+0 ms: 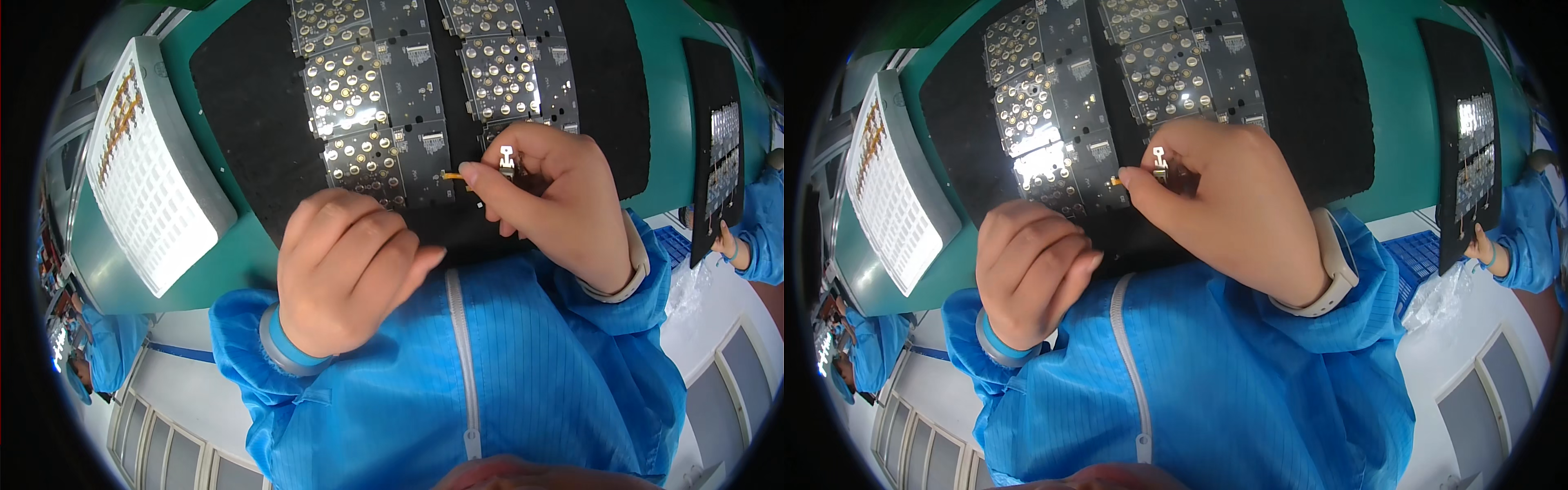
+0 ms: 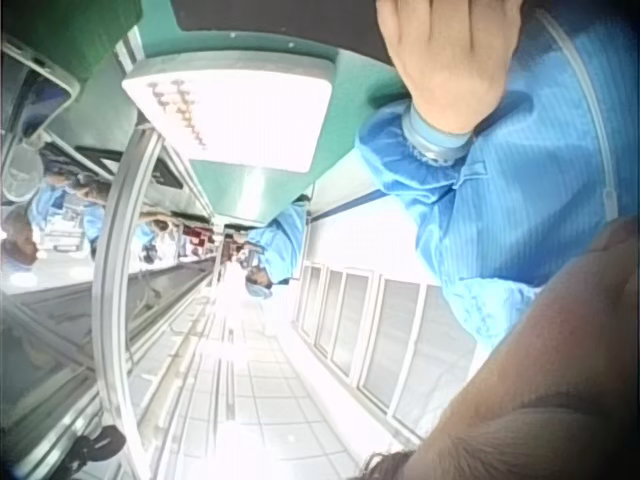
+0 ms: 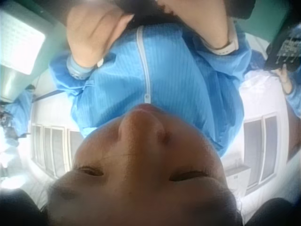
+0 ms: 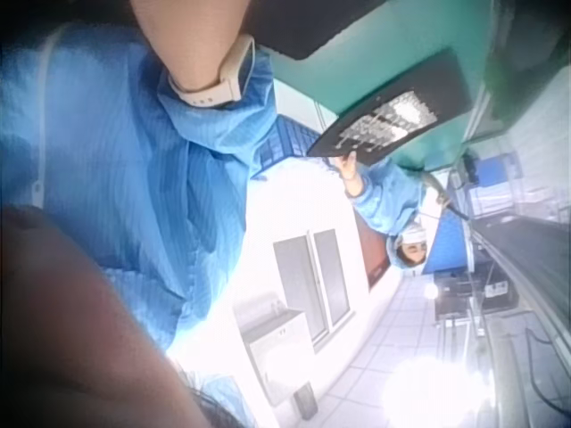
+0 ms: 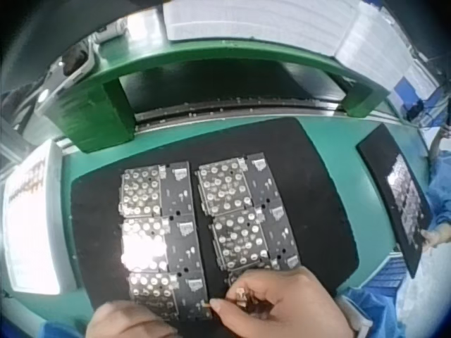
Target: The person retrieves a tray of circuit boards, attaches ribbon cables from a storage tray onto the boards by hand, and passes the completed tray down the assembly line.
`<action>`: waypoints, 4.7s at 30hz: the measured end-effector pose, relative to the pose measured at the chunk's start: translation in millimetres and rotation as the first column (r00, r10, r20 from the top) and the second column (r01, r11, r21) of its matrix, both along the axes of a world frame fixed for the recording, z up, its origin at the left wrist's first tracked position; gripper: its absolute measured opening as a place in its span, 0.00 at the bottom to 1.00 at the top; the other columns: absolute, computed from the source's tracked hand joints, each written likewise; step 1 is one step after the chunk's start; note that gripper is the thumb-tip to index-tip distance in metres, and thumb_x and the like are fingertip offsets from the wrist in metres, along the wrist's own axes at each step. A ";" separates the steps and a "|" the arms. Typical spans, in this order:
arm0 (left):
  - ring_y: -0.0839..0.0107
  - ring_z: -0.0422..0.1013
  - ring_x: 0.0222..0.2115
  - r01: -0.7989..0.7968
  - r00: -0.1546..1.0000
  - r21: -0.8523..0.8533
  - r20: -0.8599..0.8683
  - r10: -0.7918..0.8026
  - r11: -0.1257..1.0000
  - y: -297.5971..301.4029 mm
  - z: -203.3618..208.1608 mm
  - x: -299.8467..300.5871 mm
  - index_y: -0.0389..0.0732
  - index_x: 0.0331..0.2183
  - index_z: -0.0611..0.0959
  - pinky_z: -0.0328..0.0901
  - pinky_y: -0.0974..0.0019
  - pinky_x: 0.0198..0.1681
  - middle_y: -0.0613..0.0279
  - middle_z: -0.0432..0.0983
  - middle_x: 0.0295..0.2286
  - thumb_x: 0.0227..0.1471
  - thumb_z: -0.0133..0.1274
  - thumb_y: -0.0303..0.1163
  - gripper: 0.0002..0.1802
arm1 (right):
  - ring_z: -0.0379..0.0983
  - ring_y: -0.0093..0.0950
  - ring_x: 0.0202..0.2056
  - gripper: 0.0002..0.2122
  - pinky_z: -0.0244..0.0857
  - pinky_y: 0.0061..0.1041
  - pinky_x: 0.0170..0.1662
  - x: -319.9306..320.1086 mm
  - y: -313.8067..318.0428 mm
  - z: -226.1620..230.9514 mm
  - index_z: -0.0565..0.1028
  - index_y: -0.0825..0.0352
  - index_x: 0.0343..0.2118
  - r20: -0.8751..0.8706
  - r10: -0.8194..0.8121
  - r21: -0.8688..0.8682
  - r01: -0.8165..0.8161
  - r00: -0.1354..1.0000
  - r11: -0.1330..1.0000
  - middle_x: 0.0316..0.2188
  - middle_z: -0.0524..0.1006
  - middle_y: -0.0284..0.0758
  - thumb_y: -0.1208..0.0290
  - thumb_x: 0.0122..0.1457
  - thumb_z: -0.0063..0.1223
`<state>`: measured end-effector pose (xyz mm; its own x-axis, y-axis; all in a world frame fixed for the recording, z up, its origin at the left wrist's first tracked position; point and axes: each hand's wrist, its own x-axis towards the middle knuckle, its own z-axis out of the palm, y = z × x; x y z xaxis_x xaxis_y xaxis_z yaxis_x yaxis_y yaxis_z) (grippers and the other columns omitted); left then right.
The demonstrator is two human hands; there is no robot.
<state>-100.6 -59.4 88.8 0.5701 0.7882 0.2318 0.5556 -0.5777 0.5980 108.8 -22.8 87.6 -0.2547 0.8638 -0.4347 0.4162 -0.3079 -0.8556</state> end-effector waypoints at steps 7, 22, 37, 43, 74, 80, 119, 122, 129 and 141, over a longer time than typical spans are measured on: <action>0.65 0.69 0.36 -0.125 0.959 0.214 -0.223 0.173 0.969 -5.6 -12.7 10.5 0.37 0.37 0.81 0.65 0.62 0.41 0.60 0.73 0.35 0.40 0.58 0.28 0.17 | 0.73 0.26 0.17 0.08 0.63 0.19 0.21 1.3 -0.8 -3.0 0.75 0.70 0.23 0.045 0.034 0.030 -0.035 0.998 0.999 0.16 0.75 0.38 0.70 0.52 0.58; 0.69 0.67 0.39 -0.050 0.884 0.293 -0.432 0.179 0.955 -6.2 -10.1 18.4 0.43 0.43 0.80 0.62 0.62 0.45 0.63 0.69 0.38 0.41 0.50 0.30 0.23 | 0.71 0.20 0.17 0.07 0.62 0.15 0.20 1.1 1.1 1.1 0.74 0.70 0.25 0.073 0.064 0.037 -0.067 0.995 0.997 0.16 0.74 0.33 0.73 0.54 0.57; 0.63 0.70 0.29 -0.036 0.990 0.134 0.139 0.017 0.990 27.8 8.6 11.7 0.34 0.31 0.82 0.64 0.63 0.32 0.57 0.74 0.28 0.32 0.64 0.25 0.17 | 0.75 0.20 0.25 0.04 0.68 0.14 0.28 22.0 19.7 21.4 0.71 0.73 0.33 -0.471 0.185 -0.124 -0.272 0.863 0.954 0.25 0.77 0.36 0.82 0.55 0.53; 0.62 0.70 0.29 -0.075 0.993 0.230 0.111 0.050 0.970 36.8 10.9 1.3 0.34 0.29 0.82 0.65 0.64 0.31 0.58 0.75 0.28 0.32 0.64 0.22 0.15 | 0.75 0.22 0.26 0.07 0.67 0.16 0.28 5.7 30.8 14.6 0.73 0.72 0.34 -0.418 0.266 0.084 -0.254 0.869 0.963 0.28 0.76 0.36 0.82 0.52 0.57; 0.52 0.67 0.48 -0.200 0.869 0.205 -0.413 0.270 0.958 26.4 -16.1 -4.2 0.37 0.43 0.79 0.68 0.58 0.47 0.51 0.71 0.44 0.44 0.53 0.26 0.19 | 0.70 0.27 0.27 0.06 0.59 0.25 0.34 -20.8 47.2 -33.2 0.78 0.65 0.27 0.265 0.237 0.735 -0.355 0.935 0.578 0.24 0.75 0.32 0.78 0.44 0.62; 0.51 0.67 0.48 -0.199 0.862 0.201 -0.430 0.269 0.959 25.3 -16.6 -2.7 0.38 0.43 0.79 0.68 0.57 0.47 0.51 0.71 0.44 0.44 0.53 0.27 0.20 | 0.69 0.27 0.27 0.06 0.59 0.25 0.34 -20.9 45.6 -32.6 0.77 0.65 0.27 0.270 0.227 0.736 -0.353 0.936 0.577 0.24 0.75 0.32 0.78 0.44 0.62; 0.71 0.66 0.36 -0.525 0.763 0.048 -0.417 0.495 0.850 83.7 2.2 -246.9 0.37 0.33 0.74 0.61 0.70 0.43 0.64 0.70 0.34 0.52 0.54 0.28 0.07 | 0.68 0.25 0.43 0.16 0.62 0.22 0.44 1.3 -8.9 66.5 0.75 0.64 0.39 -0.141 0.220 0.910 0.214 0.965 -0.354 0.40 0.71 0.30 0.58 0.54 0.58; 0.75 0.63 0.34 -0.573 0.764 -0.065 -0.404 0.503 0.817 85.5 6.0 -242.9 0.37 0.32 0.73 0.59 0.74 0.41 0.66 0.69 0.31 0.52 0.54 0.28 0.07 | 0.69 0.26 0.42 0.15 0.63 0.22 0.43 1.2 -9.7 66.5 0.75 0.64 0.39 -0.137 0.214 0.902 0.211 0.967 -0.376 0.40 0.71 0.30 0.59 0.53 0.58; 0.80 0.63 0.32 -0.630 0.775 -0.183 -0.210 0.596 0.755 83.1 6.8 -234.1 0.36 0.36 0.74 0.59 0.77 0.39 0.68 0.70 0.30 0.54 0.53 0.29 0.09 | 0.69 0.25 0.42 0.15 0.65 0.21 0.42 3.4 -10.1 72.5 0.75 0.64 0.39 -0.142 0.227 0.887 0.226 0.963 -0.402 0.40 0.71 0.30 0.59 0.54 0.58; 0.78 0.70 0.32 -0.609 0.793 0.059 0.016 0.609 0.791 60.5 31.4 -178.0 0.34 0.38 0.76 0.64 0.74 0.38 0.64 0.76 0.29 0.51 0.56 0.24 0.11 | 0.68 0.27 0.47 0.21 0.64 0.24 0.47 46.5 -13.0 72.8 0.74 0.62 0.43 0.006 0.197 0.910 0.076 0.980 -0.407 0.43 0.71 0.33 0.50 0.54 0.55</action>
<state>-278.6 1.1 120.2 -0.0230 0.9577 0.2868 0.8059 -0.1521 0.5722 155.3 -35.8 160.4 -0.2627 -0.0138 0.9648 0.2295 0.9703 0.0763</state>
